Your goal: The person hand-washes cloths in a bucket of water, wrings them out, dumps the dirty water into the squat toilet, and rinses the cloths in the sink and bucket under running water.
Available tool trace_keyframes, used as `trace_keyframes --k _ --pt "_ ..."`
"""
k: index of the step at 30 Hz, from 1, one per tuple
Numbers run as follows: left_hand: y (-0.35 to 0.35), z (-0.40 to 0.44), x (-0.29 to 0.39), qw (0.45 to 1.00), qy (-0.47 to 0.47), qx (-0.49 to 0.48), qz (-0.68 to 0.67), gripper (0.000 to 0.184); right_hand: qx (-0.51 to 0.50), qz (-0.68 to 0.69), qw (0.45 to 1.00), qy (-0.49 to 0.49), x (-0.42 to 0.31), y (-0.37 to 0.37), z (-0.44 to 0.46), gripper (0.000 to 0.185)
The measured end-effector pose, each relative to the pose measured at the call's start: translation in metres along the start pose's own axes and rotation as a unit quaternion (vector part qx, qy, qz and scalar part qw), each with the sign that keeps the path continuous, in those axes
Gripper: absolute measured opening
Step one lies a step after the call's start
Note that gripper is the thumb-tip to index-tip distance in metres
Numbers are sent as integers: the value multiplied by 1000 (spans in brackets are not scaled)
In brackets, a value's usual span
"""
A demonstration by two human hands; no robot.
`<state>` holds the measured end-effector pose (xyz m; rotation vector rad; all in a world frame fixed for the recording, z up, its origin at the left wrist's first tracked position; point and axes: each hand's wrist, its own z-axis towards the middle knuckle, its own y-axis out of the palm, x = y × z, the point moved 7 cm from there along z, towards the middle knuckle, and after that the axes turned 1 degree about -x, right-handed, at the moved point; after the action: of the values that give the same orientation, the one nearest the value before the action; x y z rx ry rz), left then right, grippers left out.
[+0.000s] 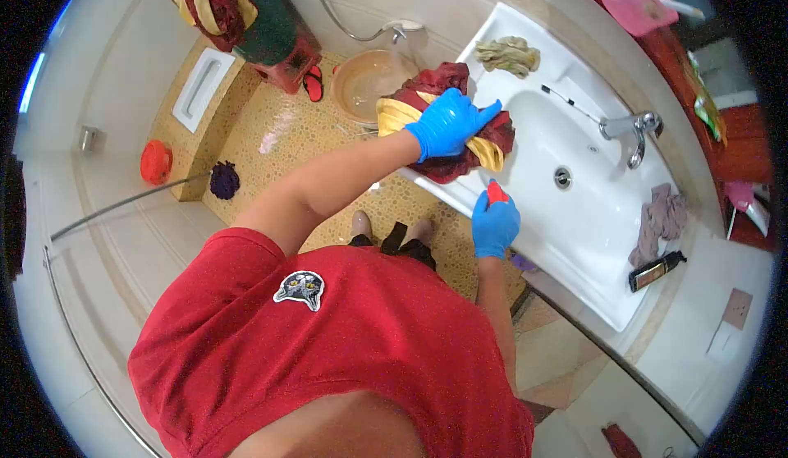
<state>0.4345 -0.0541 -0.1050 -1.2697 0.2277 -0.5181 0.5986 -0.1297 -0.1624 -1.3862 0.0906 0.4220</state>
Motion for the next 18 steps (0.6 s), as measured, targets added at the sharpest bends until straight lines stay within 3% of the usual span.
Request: trace_keyframes --k 4,7,9,11,13,15,18 --pt "-8 -19 2 1000 3 -1 -12 58 14 7 1000 27 -1 1 -6 27" --pt "-5 -21 4 999 38 9 -29 63 -18 -48 997 51 5 2 0 27" --pt "-13 -26 0 998 11 13 -65 66 -88 -104 988 73 9 11 0 27" --pt "-23 -31 3 996 -7 -14 -89 64 -80 -110 988 78 7 7 3 27" --pt "-25 -38 5 995 6 27 -99 68 -74 -101 989 78 8 1 -3 27" --pt "-26 -38 4 996 5 19 -89 72 10 -29 999 30 -6 -12 1 27" --pt "-19 -37 3 998 17 -1 -66 72 33 22 999 5 -9 -13 1 27"
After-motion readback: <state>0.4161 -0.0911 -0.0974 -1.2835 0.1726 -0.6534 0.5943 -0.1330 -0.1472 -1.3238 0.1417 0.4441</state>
